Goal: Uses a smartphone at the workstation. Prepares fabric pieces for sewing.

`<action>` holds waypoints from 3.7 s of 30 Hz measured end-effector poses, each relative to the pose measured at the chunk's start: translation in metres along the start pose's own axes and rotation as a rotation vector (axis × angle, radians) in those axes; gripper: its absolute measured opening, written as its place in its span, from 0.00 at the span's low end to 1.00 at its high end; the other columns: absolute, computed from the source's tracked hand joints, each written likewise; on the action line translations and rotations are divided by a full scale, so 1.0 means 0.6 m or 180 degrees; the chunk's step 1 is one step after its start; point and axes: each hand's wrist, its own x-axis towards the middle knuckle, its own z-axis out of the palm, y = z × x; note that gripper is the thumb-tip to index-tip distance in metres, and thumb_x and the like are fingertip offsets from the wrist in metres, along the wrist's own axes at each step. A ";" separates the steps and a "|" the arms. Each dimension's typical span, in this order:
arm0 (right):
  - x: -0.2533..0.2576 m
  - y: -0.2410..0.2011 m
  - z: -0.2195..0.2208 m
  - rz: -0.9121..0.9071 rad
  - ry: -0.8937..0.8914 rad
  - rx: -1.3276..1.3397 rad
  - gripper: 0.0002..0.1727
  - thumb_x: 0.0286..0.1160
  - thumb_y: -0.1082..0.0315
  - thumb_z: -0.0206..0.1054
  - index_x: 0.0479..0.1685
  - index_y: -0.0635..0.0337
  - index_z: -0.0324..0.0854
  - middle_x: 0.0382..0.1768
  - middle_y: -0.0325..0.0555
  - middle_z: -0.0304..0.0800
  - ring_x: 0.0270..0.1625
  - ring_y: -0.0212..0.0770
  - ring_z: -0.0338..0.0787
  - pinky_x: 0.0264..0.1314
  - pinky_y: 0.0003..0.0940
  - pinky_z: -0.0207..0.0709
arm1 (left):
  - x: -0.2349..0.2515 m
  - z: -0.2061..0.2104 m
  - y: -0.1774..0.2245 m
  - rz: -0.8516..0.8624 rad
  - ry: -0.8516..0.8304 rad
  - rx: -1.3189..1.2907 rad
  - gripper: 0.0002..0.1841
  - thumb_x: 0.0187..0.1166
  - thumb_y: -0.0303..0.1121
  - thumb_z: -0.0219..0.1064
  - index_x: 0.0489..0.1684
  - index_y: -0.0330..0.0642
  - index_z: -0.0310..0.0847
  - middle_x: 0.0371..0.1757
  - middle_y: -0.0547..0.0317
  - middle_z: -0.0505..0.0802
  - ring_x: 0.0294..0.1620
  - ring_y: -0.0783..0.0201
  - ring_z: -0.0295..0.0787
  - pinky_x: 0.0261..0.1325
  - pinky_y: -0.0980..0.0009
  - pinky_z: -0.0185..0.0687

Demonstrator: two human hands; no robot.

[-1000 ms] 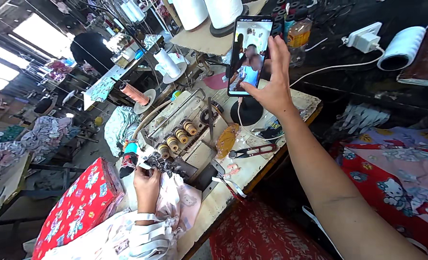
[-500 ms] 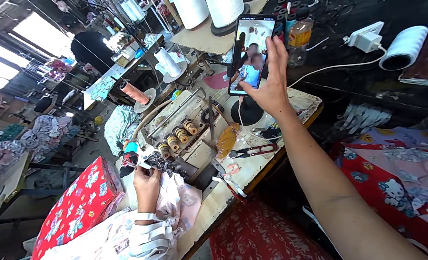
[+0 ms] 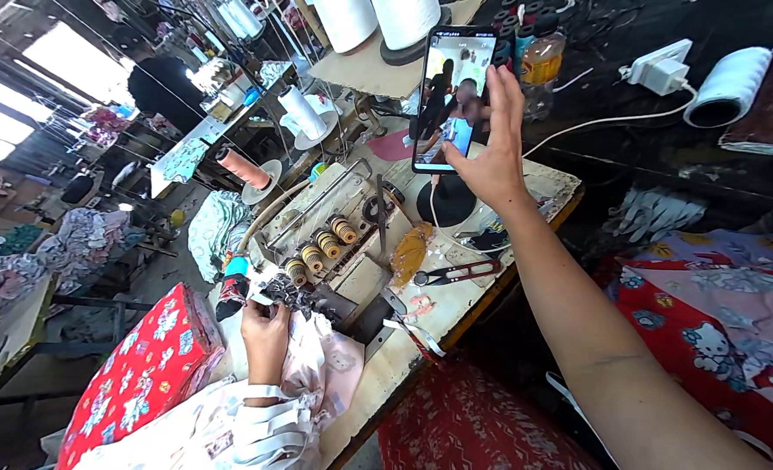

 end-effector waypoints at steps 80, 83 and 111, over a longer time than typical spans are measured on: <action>0.001 0.002 -0.013 -0.0027 -0.0243 -0.0123 0.45 0.73 0.56 0.76 0.90 0.64 0.61 0.89 0.70 0.51 0.66 0.54 0.82 0.60 0.38 0.80 | -0.001 0.001 0.005 -0.0040 -0.0010 -0.0034 0.27 0.68 0.21 0.69 0.67 0.19 0.68 0.50 0.51 0.88 0.48 0.87 0.82 0.53 0.89 0.76; 0.001 0.001 -0.014 -0.0003 -0.0235 -0.0148 0.46 0.72 0.58 0.77 0.90 0.64 0.60 0.89 0.71 0.51 0.64 0.53 0.83 0.57 0.37 0.80 | -0.002 0.001 0.003 0.0005 0.0021 -0.0033 0.26 0.68 0.21 0.69 0.66 0.19 0.69 0.49 0.52 0.89 0.47 0.88 0.82 0.53 0.89 0.76; -0.047 -0.004 0.003 0.1181 -0.0368 0.1246 0.45 0.79 0.68 0.63 0.95 0.62 0.42 0.81 0.60 0.69 0.49 0.31 0.89 0.51 0.25 0.83 | 0.000 0.000 0.001 -0.0039 -0.0007 -0.0065 0.26 0.68 0.21 0.70 0.67 0.20 0.69 0.50 0.52 0.89 0.48 0.86 0.83 0.53 0.88 0.77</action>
